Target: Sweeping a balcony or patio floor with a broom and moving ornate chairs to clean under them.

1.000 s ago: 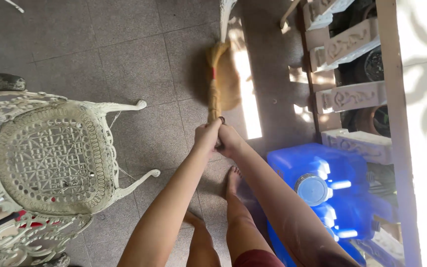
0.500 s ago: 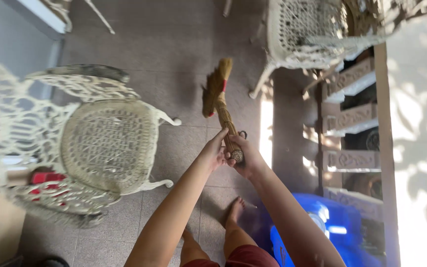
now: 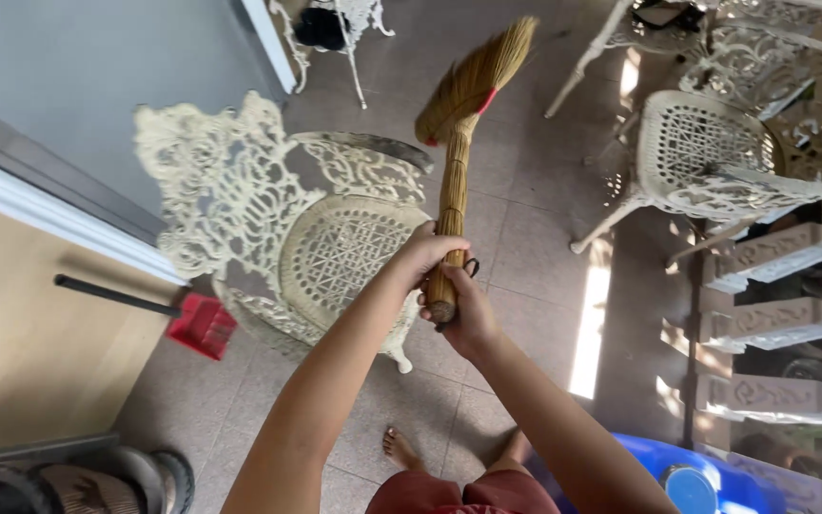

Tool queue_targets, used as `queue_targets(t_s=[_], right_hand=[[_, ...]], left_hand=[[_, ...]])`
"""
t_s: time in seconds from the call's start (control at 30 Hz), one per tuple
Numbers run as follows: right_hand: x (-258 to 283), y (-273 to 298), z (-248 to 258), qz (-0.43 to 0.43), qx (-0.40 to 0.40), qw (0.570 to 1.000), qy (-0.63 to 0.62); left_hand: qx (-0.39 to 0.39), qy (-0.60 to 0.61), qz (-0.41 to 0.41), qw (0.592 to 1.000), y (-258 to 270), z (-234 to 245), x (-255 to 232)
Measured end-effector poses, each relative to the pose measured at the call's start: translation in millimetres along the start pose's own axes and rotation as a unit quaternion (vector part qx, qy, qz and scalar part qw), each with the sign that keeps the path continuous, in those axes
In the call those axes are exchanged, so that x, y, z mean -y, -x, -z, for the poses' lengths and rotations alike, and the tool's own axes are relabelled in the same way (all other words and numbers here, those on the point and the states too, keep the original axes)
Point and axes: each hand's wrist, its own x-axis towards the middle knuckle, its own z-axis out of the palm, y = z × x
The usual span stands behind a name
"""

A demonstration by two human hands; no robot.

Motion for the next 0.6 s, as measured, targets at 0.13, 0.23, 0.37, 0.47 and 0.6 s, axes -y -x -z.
queue_targets(t_s=[0.13, 0.23, 0.37, 0.47, 0.6], right_hand=[[-52, -29, -54, -0.034, 0.017, 0.999, 0.021], [-87, -42, -88, -0.11, 0.002, 0.991, 0.08], [-144, -83, -79, -0.173, 0.005, 0.967, 0.188], [-178, -113, -59, -0.229, -0.008, 0.937, 0.263], [-194, -149, -49, -0.254, -0.1, 0.89, 0.366]], left_hand=[[-0.076, -0.056, -0.015, 0.995, 43, 74, -8], [-0.131, -0.141, -0.01, 0.981, 50, 139, 27], [-0.217, -0.263, -0.024, 0.94, 52, 214, 94], [-0.239, -0.284, 0.02, 0.928, 79, 232, 115], [-0.235, -0.311, 0.02, 0.921, 78, 257, 151]])
